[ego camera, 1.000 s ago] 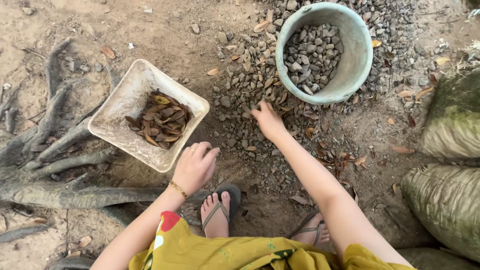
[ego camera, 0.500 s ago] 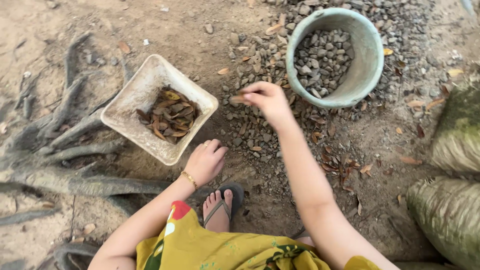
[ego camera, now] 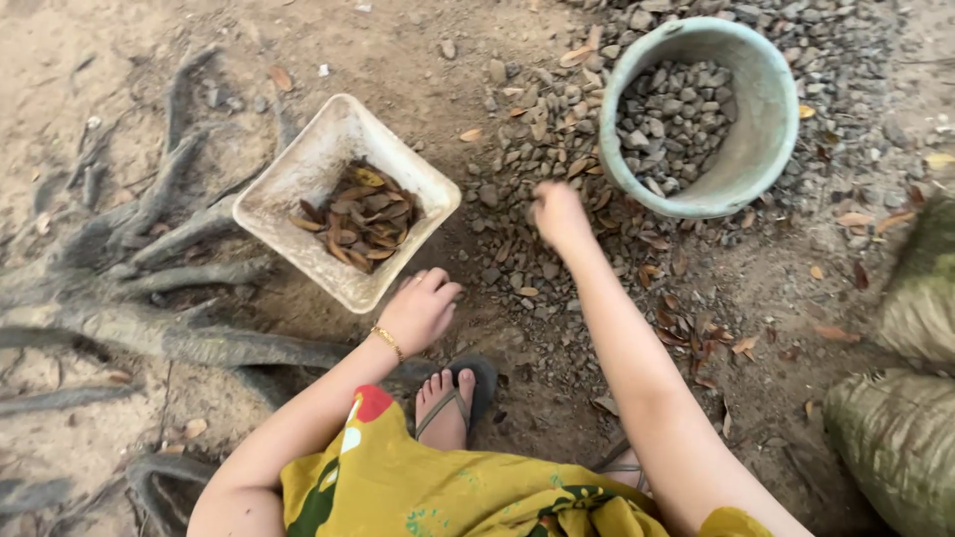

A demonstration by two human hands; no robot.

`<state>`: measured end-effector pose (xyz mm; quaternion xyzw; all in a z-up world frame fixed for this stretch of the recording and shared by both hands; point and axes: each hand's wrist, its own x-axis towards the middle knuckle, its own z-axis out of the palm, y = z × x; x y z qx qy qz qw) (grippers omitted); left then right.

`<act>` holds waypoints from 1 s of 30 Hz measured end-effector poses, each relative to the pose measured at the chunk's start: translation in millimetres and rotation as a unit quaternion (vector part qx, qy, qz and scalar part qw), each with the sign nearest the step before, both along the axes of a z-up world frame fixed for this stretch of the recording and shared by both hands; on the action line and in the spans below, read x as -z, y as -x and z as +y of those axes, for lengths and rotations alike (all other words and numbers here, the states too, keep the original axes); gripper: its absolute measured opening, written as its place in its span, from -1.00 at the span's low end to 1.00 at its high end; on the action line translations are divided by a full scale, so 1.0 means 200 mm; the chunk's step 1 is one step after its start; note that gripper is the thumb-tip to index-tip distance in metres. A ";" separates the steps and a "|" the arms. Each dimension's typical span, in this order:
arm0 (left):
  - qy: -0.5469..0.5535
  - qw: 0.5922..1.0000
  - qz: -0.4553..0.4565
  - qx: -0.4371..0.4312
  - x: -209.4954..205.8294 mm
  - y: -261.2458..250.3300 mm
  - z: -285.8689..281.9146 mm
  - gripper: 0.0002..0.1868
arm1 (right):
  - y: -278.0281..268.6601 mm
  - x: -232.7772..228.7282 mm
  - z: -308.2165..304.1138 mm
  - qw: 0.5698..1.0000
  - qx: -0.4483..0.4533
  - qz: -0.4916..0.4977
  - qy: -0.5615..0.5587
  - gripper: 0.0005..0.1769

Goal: Sort through a pile of gravel to separate stones from dry leaves and debris by hand.

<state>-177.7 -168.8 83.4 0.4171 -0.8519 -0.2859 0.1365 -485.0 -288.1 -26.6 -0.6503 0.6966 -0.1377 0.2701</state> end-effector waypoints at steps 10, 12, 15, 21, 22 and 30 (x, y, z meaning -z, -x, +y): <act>-0.032 0.999 -0.033 0.029 0.04 0.04 -0.02 -0.67 | -0.10 -0.16 0.22 0.991 -0.070 0.111 -0.002 -0.80; -0.028 0.999 -0.036 0.027 0.03 0.04 -0.01 -0.69 | -0.10 -0.09 0.21 0.992 -0.059 0.114 -0.019 -0.87; -0.028 0.999 -0.041 0.023 0.03 0.04 -0.01 -0.67 | -0.05 -0.04 0.17 0.969 -0.124 0.117 0.178 -0.86; -0.021 0.998 -0.053 0.018 0.07 0.01 0.01 -0.71 | 0.03 -0.11 0.10 0.993 0.054 -0.063 -0.089 -0.89; -0.021 0.998 -0.053 0.018 0.06 0.01 0.01 -0.71 | 0.03 -0.11 0.11 0.993 0.053 -0.063 -0.089 -0.89; -0.038 0.998 -0.048 0.007 0.14 0.05 -0.02 -0.78 | -0.13 -0.21 0.25 0.970 -0.158 0.185 0.021 -0.70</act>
